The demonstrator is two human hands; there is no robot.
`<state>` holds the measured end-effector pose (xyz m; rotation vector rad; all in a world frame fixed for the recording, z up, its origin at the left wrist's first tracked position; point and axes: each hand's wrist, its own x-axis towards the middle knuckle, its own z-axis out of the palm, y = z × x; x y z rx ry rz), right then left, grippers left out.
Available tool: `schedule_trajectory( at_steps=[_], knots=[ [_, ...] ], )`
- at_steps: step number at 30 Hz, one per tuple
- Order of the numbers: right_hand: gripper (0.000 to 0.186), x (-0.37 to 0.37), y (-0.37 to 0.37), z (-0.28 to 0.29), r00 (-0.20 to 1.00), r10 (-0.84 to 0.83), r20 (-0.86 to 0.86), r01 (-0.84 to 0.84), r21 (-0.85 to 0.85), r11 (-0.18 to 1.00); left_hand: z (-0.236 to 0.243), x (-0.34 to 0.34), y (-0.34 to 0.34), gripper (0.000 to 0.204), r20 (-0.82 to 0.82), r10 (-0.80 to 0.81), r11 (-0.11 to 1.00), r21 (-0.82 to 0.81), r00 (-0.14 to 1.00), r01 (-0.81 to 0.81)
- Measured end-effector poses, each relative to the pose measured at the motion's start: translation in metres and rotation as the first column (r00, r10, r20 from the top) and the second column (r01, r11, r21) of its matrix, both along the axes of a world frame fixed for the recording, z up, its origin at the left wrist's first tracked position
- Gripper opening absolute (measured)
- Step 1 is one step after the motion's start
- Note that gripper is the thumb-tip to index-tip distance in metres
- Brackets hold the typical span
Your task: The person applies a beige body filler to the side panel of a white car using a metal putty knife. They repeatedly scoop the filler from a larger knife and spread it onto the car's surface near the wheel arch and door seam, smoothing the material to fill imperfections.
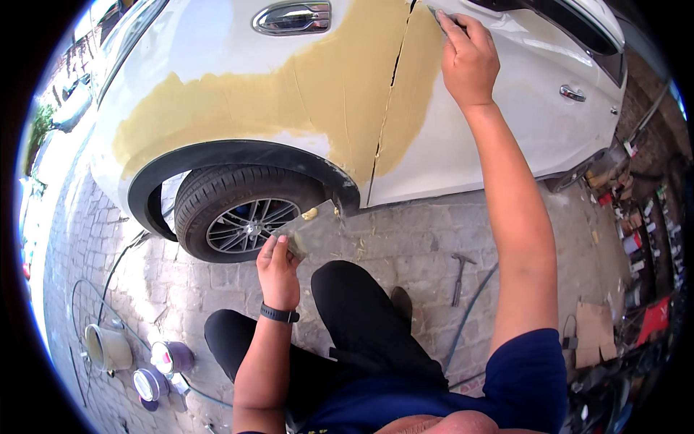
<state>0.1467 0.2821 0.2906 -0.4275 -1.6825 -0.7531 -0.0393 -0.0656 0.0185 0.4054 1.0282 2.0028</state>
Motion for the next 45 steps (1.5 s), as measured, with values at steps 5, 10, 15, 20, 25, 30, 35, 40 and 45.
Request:
schedule_trajectory(
  at_steps=[5,10,15,20,25,30,35,40,45],
  knots=[
    [0.034,-0.013,-0.011,0.01,0.997,0.058,0.046,-0.058,0.006,0.998,-0.01,0.0,-0.001,0.015,-0.016,-0.012,1.0,0.018,1.0,0.012],
    [0.045,-0.008,-0.006,-0.022,0.989,0.076,0.126,-0.055,-0.161,0.985,-0.02,-0.001,0.0,0.016,-0.014,-0.003,1.0,0.002,1.0,0.003],
    [0.044,-0.004,0.003,-0.05,0.983,0.132,0.127,-0.114,-0.137,0.984,0.003,0.013,0.003,0.016,-0.001,0.034,0.995,-0.094,0.999,-0.034],
    [0.045,-0.001,-0.004,-0.069,0.979,0.154,0.133,-0.132,-0.161,0.978,-0.005,0.011,0.001,0.015,0.011,0.007,0.998,-0.07,1.0,-0.006],
    [0.046,0.001,-0.009,-0.09,0.975,0.171,0.142,-0.145,-0.177,0.974,-0.008,0.009,-0.001,0.014,0.018,0.021,0.998,-0.065,1.0,-0.02],
    [0.047,0.005,-0.015,-0.11,0.975,0.161,0.154,-0.131,-0.185,0.974,-0.005,0.009,-0.003,0.015,0.019,0.018,0.998,-0.058,1.0,-0.016],
    [0.048,0.008,-0.017,-0.129,0.974,0.162,0.158,-0.129,-0.199,0.971,-0.003,0.011,-0.003,0.016,0.022,0.025,0.998,-0.065,0.999,-0.024],
    [0.049,0.01,-0.022,-0.148,0.974,0.167,0.154,-0.13,-0.227,0.965,-0.01,0.008,-0.003,0.017,0.007,0.011,0.998,-0.062,1.0,-0.01],
    [0.048,0.011,-0.023,-0.168,0.973,0.163,0.161,-0.126,-0.219,0.968,-0.008,0.008,-0.003,0.017,-0.003,-0.006,0.998,-0.067,1.0,0.006]
  ],
)
